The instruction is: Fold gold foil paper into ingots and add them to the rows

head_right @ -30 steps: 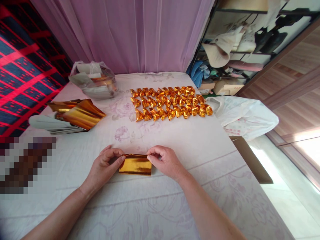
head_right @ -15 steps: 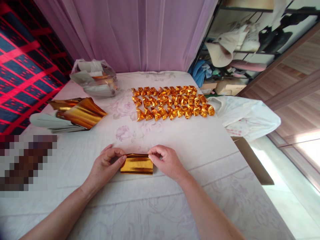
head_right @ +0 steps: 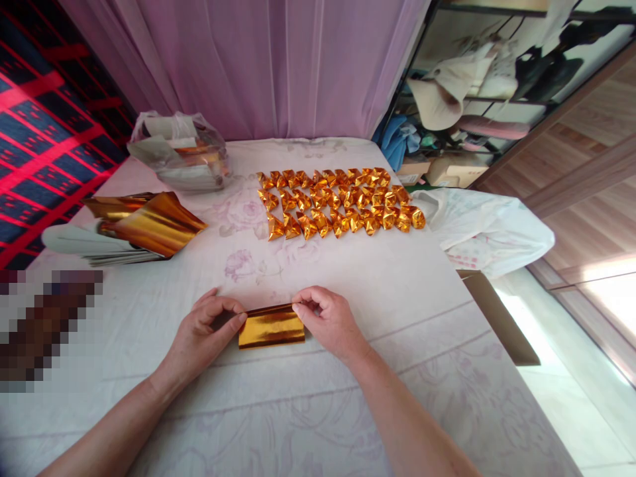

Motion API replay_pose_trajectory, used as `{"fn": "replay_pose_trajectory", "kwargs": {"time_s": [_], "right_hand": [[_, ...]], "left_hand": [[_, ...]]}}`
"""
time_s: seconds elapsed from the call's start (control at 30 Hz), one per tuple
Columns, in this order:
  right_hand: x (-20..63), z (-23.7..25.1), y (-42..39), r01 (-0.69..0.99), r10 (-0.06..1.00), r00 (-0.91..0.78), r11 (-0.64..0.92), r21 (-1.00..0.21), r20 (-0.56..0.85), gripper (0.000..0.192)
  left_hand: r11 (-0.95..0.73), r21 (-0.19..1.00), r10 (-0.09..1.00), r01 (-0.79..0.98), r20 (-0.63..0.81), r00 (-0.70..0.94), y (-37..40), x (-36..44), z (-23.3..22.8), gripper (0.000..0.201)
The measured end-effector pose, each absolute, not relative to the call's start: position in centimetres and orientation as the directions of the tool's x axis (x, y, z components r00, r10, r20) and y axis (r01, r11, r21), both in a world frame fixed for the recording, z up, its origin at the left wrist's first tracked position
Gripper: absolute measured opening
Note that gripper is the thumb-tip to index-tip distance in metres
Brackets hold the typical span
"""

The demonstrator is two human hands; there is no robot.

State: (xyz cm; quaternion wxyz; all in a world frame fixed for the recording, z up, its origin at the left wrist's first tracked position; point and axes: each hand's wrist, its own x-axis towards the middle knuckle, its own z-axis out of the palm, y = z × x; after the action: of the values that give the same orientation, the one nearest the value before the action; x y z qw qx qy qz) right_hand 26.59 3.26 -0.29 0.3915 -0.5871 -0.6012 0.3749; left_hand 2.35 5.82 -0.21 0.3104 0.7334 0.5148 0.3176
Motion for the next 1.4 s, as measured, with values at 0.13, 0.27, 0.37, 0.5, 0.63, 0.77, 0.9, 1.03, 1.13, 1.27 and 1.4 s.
{"fn": "replay_pose_trajectory", "kwargs": {"time_s": [0.13,0.27,0.37,0.5,0.63,0.77,0.9,1.03,1.13,1.27,1.4], "right_hand": [[26.5,-0.4,3.3,0.328,0.999,0.041,-0.047,-0.943,-0.036,0.016],[26.6,-0.4,3.4,0.233,0.995,0.049,-0.096,-0.968,-0.086,0.025],[26.7,-0.3,3.5,0.171,0.992,0.033,-0.122,-0.978,-0.118,0.027],[26.8,-0.1,3.5,0.124,0.989,0.026,-0.144,-0.982,-0.142,0.027],[26.8,0.0,3.5,0.112,0.986,0.027,-0.166,-0.980,-0.164,0.028],[26.8,0.1,3.5,0.118,0.986,0.026,-0.169,-0.979,-0.167,0.028],[26.7,0.1,3.5,0.113,0.987,0.030,-0.157,-0.981,-0.155,0.027],[26.5,0.1,3.4,0.144,0.992,0.038,-0.127,-0.981,-0.123,0.026],[26.4,0.0,3.3,0.193,0.994,0.055,-0.103,-0.976,-0.094,0.024],[26.2,-0.2,3.3,0.235,0.996,0.077,-0.060,-0.970,-0.042,0.022],[26.0,-0.5,3.2,0.296,0.994,0.111,-0.038,-0.954,-0.005,0.019]], "left_hand": [[-0.250,0.783,0.945,0.569,0.069,0.320,5.9,2.2,0.1,0.019],[-0.227,0.773,0.925,0.592,-0.020,0.380,6.1,2.1,0.4,0.018],[-0.210,0.771,0.921,0.601,-0.049,0.386,6.1,2.1,0.6,0.017],[-0.219,0.763,0.913,0.608,-0.060,0.404,6.0,2.3,0.9,0.019],[-0.217,0.761,0.910,0.612,-0.068,0.409,6.1,2.3,1.1,0.020],[-0.207,0.763,0.911,0.613,-0.078,0.405,6.2,2.2,1.1,0.021],[-0.213,0.763,0.910,0.611,-0.072,0.408,6.1,2.2,1.0,0.021],[-0.225,0.772,0.911,0.594,-0.050,0.409,6.1,2.1,0.8,0.021],[-0.231,0.775,0.911,0.588,-0.041,0.411,6.1,2.1,0.8,0.020],[-0.244,0.768,0.916,0.592,-0.017,0.400,6.1,2.1,0.6,0.018],[-0.246,0.756,0.925,0.606,-0.004,0.381,6.0,2.2,0.4,0.016]]}}
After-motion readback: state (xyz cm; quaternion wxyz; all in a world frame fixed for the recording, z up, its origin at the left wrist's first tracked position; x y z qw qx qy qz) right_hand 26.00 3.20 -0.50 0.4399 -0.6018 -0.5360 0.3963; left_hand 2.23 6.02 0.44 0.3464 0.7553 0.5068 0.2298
